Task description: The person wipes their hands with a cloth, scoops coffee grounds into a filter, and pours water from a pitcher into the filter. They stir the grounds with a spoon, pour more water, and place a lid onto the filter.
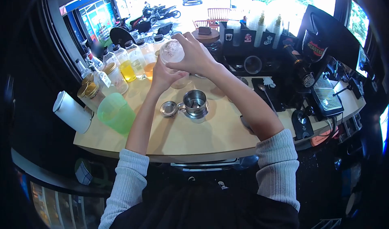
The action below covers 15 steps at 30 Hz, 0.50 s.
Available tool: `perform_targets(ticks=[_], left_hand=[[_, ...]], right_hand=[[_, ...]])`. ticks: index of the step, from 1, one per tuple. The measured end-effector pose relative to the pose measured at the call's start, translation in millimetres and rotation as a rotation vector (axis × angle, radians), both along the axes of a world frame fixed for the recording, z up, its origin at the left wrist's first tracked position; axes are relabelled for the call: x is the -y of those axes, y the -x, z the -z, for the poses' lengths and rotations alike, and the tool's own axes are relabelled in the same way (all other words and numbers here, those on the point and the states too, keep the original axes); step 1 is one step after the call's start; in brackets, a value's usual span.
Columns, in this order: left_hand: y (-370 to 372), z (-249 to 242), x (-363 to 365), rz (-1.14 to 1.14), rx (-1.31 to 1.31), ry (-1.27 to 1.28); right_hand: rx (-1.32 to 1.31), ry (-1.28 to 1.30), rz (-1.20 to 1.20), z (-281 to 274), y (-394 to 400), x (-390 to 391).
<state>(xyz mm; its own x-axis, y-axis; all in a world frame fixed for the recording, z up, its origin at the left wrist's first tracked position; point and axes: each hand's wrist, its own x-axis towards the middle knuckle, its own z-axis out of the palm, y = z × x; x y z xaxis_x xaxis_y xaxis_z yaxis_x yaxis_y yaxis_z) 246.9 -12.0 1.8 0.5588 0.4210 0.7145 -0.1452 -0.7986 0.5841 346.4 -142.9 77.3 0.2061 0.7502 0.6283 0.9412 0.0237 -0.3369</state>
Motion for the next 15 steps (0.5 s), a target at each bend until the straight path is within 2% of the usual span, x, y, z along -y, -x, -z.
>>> perform_targets(ticks=[1,2,4,5,6,8,9,10,11,15], left_hand=[[6.4,1.7,-2.9,0.024,0.020,-0.007],[13.8,3.6,-5.9,0.013,0.017,-0.008],[25.2,12.4,-12.8,-0.051,-0.106,0.030],[28.5,18.1,-14.3,-0.063,-0.105,0.030],[31.2,27.6,-16.7,-0.108,-0.038,0.049],[36.6,44.3,-20.8,-0.165,0.024,0.066],[38.4,51.9,-22.0,-0.127,0.137,0.131],[40.9,56.1,-21.6,-0.088,0.254,0.194],[45.0,57.6,-18.6,-0.099,0.259,0.193],[67.9,49.8,9.5,-0.206,0.243,0.089]], right_hand=[[0.005,-0.056,-0.125,2.2,-1.0,-3.5],[0.002,-0.058,-0.136,2.8,-3.2,-6.9],[0.171,-0.118,-0.333,-4.9,-0.8,-9.9],[0.134,-0.153,-0.351,-9.2,-0.4,-10.6],[0.038,-0.153,-0.340,-12.4,-4.1,-14.0],[-0.074,-0.210,-0.139,-5.9,-23.7,-27.1],[-0.098,-0.199,-0.049,-0.8,-35.6,-29.0],[-0.131,-0.168,0.044,10.7,-50.9,-30.9],[-0.221,-0.038,0.028,20.6,-66.4,-32.1],[-0.138,0.445,0.210,105.0,-101.9,-27.4]])
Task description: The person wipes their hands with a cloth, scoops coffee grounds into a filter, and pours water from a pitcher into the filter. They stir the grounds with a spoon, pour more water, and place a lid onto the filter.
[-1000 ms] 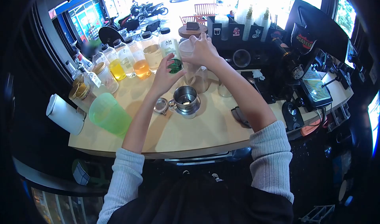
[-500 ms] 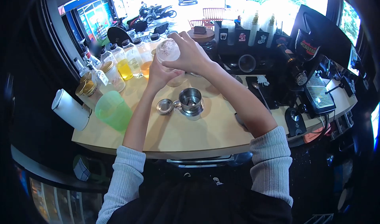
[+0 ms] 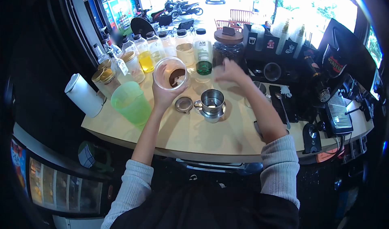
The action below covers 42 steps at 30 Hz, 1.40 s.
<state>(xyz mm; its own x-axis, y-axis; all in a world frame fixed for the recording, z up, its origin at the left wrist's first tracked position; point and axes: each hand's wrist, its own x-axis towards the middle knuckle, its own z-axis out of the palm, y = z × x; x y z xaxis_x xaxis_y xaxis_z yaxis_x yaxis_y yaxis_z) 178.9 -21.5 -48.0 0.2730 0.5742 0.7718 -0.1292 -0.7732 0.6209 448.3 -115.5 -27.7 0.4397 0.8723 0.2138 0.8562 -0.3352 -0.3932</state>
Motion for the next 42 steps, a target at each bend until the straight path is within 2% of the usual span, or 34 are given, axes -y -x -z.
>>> perform_targets(ticks=[2,6,9,11,12,14,16,17,19,21,22,23,25,26,28,32,38,40,42], left_hand=[[6.1,2.0,3.8,-0.028,-0.002,-0.056],[18.5,1.3,8.6,0.000,0.032,-0.180],[21.7,3.4,10.8,-0.074,-0.002,-0.249],[21.6,6.3,8.1,-0.025,0.003,-0.238],[21.4,8.4,6.3,-0.025,0.001,-0.238],[19.1,11.2,2.7,-0.002,0.018,-0.224],[14.5,12.7,0.2,-0.008,0.020,-0.233],[12.7,13.6,0.6,-0.015,0.017,-0.242],[7.0,15.3,5.2,-0.057,-0.011,-0.261],[1.9,15.7,12.0,-0.094,-0.035,-0.285],[0.1,15.9,15.9,-0.102,-0.028,-0.319],[-1.1,16.4,20.0,-0.111,-0.022,-0.352],[-4.1,19.5,24.8,-0.089,0.002,-0.360],[-5.2,20.7,26.2,-0.077,0.027,-0.369],[-6.4,22.6,27.2,-0.074,0.038,-0.373],[-5.5,24.4,29.5,-0.078,0.069,-0.369],[-1.3,31.3,27.0,-0.017,0.110,-0.297],[1.5,30.0,28.4,-0.010,0.108,-0.298],[3.3,30.3,27.9,-0.003,0.106,-0.300]], right_hand=[[0.009,0.091,0.014,38.9,-1.3,1.2],[-0.032,0.139,0.036,63.7,12.7,5.3],[-0.090,0.117,0.012,64.6,13.2,9.4],[0.068,-0.057,-0.051,56.9,8.9,8.6],[0.067,-0.057,-0.051,37.7,17.0,13.1],[-0.198,-0.349,-0.174,-34.1,57.9,33.7],[-0.167,-0.443,-0.253,-83.9,109.6,66.0],[-0.139,-0.536,-0.331,-93.8,131.2,77.0],[-0.044,-0.560,-0.554,-92.3,155.1,83.7],[0.104,-0.469,-0.647,-77.6,167.7,76.5],[0.205,-0.310,-0.568,-75.5,174.9,73.5],[0.203,-0.308,-0.559,-68.8,176.0,65.9],[0.436,-0.241,-0.513,-59.7,175.0,47.0],[0.436,-0.241,-0.507,-61.0,176.6,41.7],[0.401,0.141,-0.415,-71.3,185.1,35.4],[0.350,0.170,-0.390,-59.4,185.7,18.6],[0.529,0.064,-0.481,-49.5,186.1,10.2],[0.489,0.154,-0.383,-57.6,195.7,15.2],[0.485,0.081,-0.402,-45.8,191.5,8.6]])
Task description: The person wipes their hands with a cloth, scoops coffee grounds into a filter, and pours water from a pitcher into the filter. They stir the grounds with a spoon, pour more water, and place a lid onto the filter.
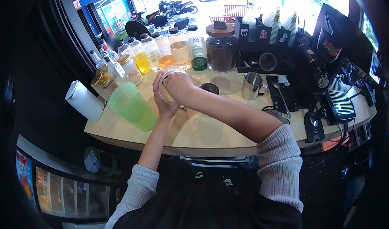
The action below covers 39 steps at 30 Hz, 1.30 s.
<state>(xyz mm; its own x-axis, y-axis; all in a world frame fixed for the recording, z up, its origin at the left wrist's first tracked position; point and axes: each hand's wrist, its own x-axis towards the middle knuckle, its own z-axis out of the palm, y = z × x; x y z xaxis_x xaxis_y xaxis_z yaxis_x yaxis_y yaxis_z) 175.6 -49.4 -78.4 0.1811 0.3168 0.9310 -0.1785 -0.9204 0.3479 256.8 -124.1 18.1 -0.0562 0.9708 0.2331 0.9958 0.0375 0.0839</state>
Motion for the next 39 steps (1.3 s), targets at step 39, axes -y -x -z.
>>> perform_targets(ticks=[39], left_hand=[[17.1,2.2,-10.8,-0.148,-0.182,0.320]], right_hand=[[-1.398,0.054,-0.042,-11.8,-78.7,32.8]])
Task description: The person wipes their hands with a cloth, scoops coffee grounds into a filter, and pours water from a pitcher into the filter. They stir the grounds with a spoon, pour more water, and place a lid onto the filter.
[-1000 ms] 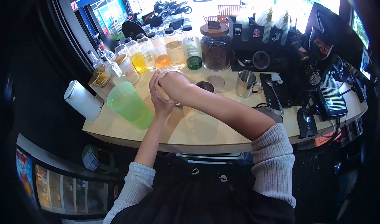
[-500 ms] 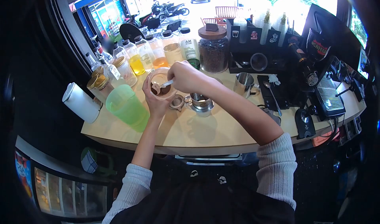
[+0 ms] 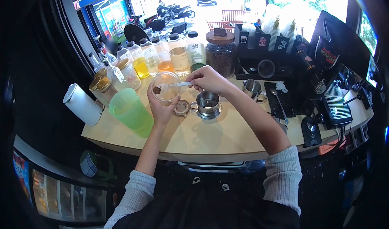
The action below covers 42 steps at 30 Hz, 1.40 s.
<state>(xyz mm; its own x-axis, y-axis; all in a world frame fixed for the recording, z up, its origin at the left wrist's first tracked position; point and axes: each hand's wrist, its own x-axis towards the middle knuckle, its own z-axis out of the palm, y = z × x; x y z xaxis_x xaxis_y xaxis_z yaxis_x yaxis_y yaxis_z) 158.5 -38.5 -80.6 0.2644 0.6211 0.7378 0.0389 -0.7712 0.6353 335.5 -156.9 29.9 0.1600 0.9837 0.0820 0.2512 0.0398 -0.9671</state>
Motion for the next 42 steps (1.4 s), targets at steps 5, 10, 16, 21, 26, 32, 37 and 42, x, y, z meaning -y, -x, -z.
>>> perform_targets(ticks=[5,10,16,21,26,32,37,42], left_hand=[[1.8,2.9,-4.2,-0.190,-0.045,-0.123],[-3.8,-3.5,-12.9,-0.122,0.038,0.033],[-22.8,-1.2,-37.3,-0.076,0.150,0.107],[-36.9,6.5,-58.4,-0.054,0.198,0.097],[-42.7,7.9,-67.9,-0.028,0.216,0.178],[-38.8,3.2,-48.9,-0.137,0.205,0.110],[-24.7,-3.6,-16.2,-0.097,0.213,-0.173],[-23.6,10.9,7.0,0.229,0.109,-0.167]], right_hand=[[0.015,-0.028,0.020,2.0,-6.2,-0.5],[0.046,-0.075,0.046,-6.1,-11.7,1.5],[0.050,-0.078,0.113,-19.7,-20.8,6.5],[-0.005,-0.080,0.163,-21.6,-29.0,11.3],[-0.050,-0.084,0.192,-20.4,-33.0,17.5],[0.013,-0.077,0.328,-12.0,-26.6,44.9],[0.003,-0.047,0.379,9.8,-40.0,76.9],[0.038,-0.005,0.416,16.6,-43.5,103.9]])
